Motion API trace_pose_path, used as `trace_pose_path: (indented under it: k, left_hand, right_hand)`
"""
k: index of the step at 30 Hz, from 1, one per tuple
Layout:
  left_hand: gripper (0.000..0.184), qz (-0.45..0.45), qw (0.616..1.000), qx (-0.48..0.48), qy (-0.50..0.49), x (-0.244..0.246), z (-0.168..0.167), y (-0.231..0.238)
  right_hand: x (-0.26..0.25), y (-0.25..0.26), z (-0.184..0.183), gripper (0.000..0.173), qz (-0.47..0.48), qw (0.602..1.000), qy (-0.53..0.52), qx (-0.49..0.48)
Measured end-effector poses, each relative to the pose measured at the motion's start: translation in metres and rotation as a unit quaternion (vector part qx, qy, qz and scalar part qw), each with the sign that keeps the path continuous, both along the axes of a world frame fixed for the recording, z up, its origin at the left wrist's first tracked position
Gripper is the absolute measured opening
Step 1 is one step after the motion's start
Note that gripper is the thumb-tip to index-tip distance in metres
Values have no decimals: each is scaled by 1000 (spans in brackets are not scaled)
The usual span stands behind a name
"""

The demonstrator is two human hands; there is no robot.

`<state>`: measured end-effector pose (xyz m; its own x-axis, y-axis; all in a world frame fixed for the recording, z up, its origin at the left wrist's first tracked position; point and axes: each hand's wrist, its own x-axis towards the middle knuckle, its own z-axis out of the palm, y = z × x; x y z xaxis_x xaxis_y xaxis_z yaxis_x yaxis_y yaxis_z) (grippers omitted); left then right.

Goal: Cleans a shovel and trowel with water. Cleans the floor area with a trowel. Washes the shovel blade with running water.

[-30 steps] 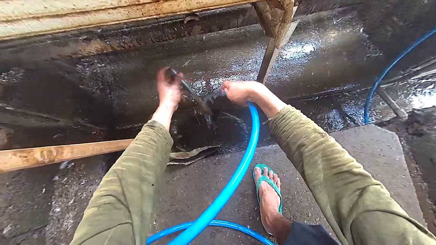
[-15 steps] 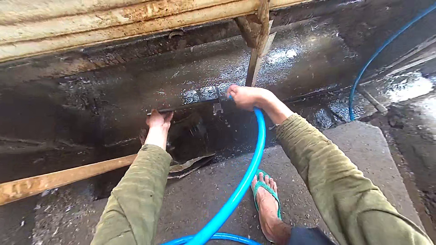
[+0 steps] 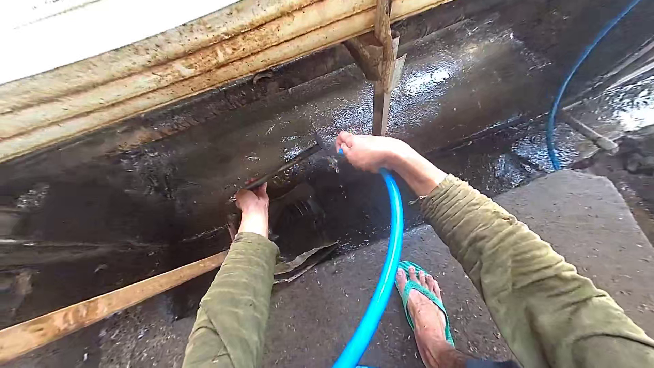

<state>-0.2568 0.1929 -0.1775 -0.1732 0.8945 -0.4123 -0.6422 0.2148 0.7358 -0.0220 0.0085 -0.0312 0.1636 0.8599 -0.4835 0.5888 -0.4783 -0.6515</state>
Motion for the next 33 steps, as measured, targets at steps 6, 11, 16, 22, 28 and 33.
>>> trace_pose_path:
  k: [6, 11, 16, 22, 28, 33]
  left_hand:
    - [59, 63, 994, 12, 87, 19, 31, 10]
    - [54, -20, 987, 58, 146, 21, 50, -7]
    - [34, -29, 994, 60, 91, 21, 57, -23]
    - [27, -4, 997, 77, 27, 20, 51, -23]
    - [33, 8, 991, 133, 1, 23, 49, -11]
    - [37, -71, 975, 209, 42, 35, 75, -20]
  right_hand:
    - [-10, 2, 4, 30, 10, 1000, 26, 12]
    - [-14, 3, 6, 31, 26, 1000, -11, 6]
    - [-8, 2, 5, 33, 10, 999, -41, -7]
    - [8, -6, 15, 31, -43, 998, -44, 20]
    - [12, -7, 15, 33, -46, 997, -54, 17]
    - [11, -6, 7, 33, -43, 999, -29, 13]
